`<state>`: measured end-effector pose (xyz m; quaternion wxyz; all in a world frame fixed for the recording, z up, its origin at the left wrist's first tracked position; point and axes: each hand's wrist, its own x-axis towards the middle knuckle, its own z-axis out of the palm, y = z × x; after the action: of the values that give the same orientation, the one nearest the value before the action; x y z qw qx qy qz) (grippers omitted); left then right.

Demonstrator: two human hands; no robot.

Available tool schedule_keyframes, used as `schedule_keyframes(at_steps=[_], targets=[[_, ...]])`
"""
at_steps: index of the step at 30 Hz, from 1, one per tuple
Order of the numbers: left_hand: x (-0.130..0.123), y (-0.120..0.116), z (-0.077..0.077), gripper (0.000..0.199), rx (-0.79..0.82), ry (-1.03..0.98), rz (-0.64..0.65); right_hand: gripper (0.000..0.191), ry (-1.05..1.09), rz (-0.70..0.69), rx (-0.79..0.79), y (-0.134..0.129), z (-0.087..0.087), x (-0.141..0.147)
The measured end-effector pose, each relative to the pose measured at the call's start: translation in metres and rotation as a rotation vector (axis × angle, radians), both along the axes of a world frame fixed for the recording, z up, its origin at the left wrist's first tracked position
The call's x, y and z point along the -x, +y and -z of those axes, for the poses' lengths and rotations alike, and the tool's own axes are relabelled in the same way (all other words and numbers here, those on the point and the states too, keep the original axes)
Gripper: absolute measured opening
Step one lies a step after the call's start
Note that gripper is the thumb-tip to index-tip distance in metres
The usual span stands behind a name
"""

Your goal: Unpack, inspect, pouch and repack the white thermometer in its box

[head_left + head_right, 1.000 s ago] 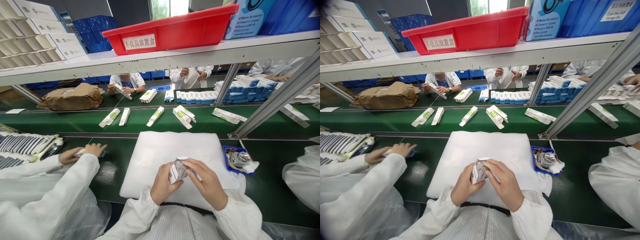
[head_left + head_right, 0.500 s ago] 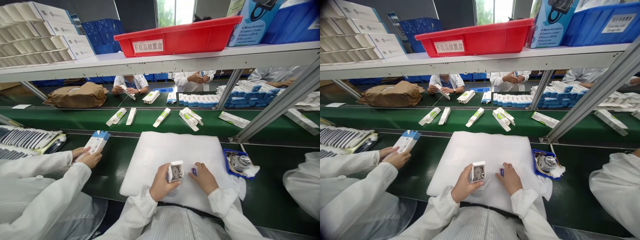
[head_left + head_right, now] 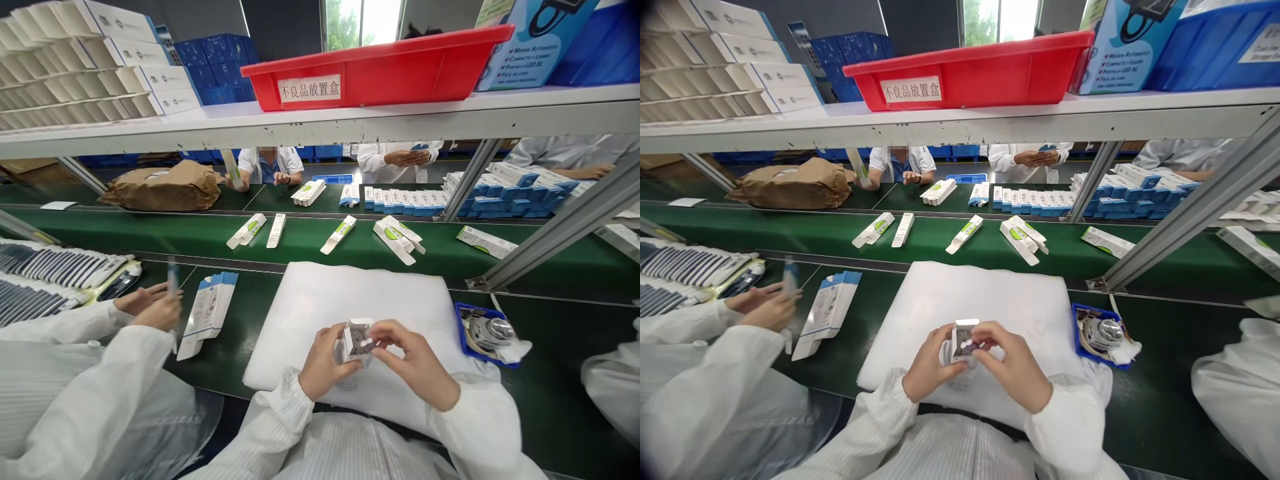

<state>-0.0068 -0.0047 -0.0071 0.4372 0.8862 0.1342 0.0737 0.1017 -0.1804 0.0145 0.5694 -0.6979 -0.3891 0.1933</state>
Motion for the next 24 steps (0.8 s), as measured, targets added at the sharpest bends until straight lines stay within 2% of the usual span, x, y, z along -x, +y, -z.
schedule_keyframes(at_steps=[3, 6, 11, 15, 17, 19, 22, 23, 24], targets=[[0.000, 0.000, 0.004, 0.064, -0.062, -0.062, 0.034, 0.018, -0.477, -0.070, 0.225, 0.011, -0.021, 0.008], [0.001, 0.001, 0.016, 0.063, -0.110, -0.122, 0.059, 0.025, -0.737, -0.079, 0.319, 0.017, -0.023, 0.010], [0.006, 0.003, 0.041, 0.070, -0.180, -0.354, 0.036, 0.027, -0.966, 0.012, 0.221, 0.022, -0.009, 0.022], [0.009, 0.005, 0.044, 0.049, -0.315, -0.579, 0.082, 0.028, -1.040, 0.088, 0.045, 0.021, 0.007, 0.036], [0.010, 0.005, 0.042, 0.042, -0.361, -0.596, 0.115, 0.030, -0.982, 0.068, -0.023, 0.015, 0.017, 0.039], [0.010, 0.007, 0.039, 0.039, -0.400, -0.592, 0.131, 0.031, -0.787, 0.094, -0.087, 0.009, 0.027, 0.038], [0.010, 0.010, 0.036, 0.038, -0.427, -0.564, 0.134, 0.031, -0.233, 0.323, -0.158, 0.004, 0.040, 0.030], [0.010, 0.010, 0.034, 0.038, -0.421, -0.553, 0.142, 0.033, -0.007, 0.363, -0.162, 0.005, 0.043, 0.027], [0.011, 0.010, 0.033, 0.038, -0.405, -0.537, 0.160, 0.037, 0.214, 0.338, -0.155, 0.008, 0.045, 0.024]])
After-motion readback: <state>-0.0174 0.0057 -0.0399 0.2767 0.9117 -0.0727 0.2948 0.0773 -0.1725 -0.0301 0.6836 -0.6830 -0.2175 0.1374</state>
